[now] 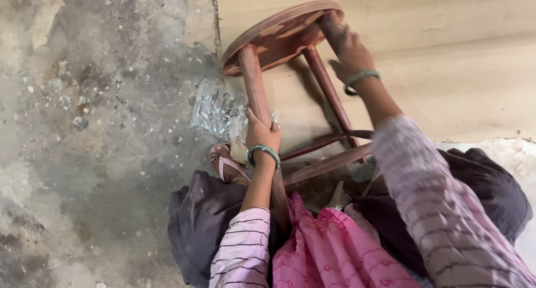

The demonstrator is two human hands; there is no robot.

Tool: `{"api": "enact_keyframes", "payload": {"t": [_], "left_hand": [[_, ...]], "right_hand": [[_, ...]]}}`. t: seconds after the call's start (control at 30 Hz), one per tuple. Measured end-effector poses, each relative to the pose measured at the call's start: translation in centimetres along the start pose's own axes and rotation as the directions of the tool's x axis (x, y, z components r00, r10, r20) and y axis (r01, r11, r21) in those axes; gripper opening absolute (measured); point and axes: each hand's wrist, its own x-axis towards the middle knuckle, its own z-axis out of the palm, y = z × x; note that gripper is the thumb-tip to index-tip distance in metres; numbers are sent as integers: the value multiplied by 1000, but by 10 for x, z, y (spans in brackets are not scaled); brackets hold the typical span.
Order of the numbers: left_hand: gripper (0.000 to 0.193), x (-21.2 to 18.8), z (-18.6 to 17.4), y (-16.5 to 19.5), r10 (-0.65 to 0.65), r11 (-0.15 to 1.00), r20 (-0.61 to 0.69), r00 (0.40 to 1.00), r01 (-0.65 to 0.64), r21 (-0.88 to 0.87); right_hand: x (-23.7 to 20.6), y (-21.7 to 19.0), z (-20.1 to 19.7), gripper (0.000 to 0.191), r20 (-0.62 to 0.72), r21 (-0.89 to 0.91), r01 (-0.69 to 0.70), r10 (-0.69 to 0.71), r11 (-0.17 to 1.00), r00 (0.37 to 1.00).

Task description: The person sits on the floor and sands a small wooden stool with a sanding block, working on the legs and seat. The stool is placed on a cardboard sheet, and the person adjusts their grip and position to reach different parts of the stool.

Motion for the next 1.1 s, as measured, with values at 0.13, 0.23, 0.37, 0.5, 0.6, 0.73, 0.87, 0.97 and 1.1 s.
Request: {"api": "enact_keyframes", "payload": {"t": [0.13,0.23,0.37,0.5,0.6,0.73,0.87,0.97,1.1], "left_hand": [[78,5,-1,-5,1,994,18,1000,1,-113],[59,14,3,-11,-83,918,152,985,135,-372],[59,18,11,-23,-33,840,161,986,114,-531],[57,24,10,-28,85,742,164,983,48,-669],[58,34,9,-22,128,769,202,971,31,-638],[55,48,12,-13,165,836,233,958,-10,-549],[73,51,17,-15,177,848,256,950,-15,-530],[87,39,19,-28,212,898,225,951,-99,-428],[91,5,16,-59,422,900,125,898,-398,-178]], "right_hand": [[-47,36,-10,75,196,293,-133,77,947,978],[-67,57,-14,62,295,634,-214,24,743,955],[-67,64,-8,54,239,650,-168,11,741,971],[-72,66,3,58,220,648,-211,84,732,972],[-79,74,9,59,198,686,-215,106,696,975],[-83,90,23,64,33,618,-107,110,779,993],[-85,106,38,70,-290,199,242,-179,950,940],[-95,115,40,57,-119,380,166,-130,910,984],[-123,118,36,36,-11,611,169,-206,773,979]]}}
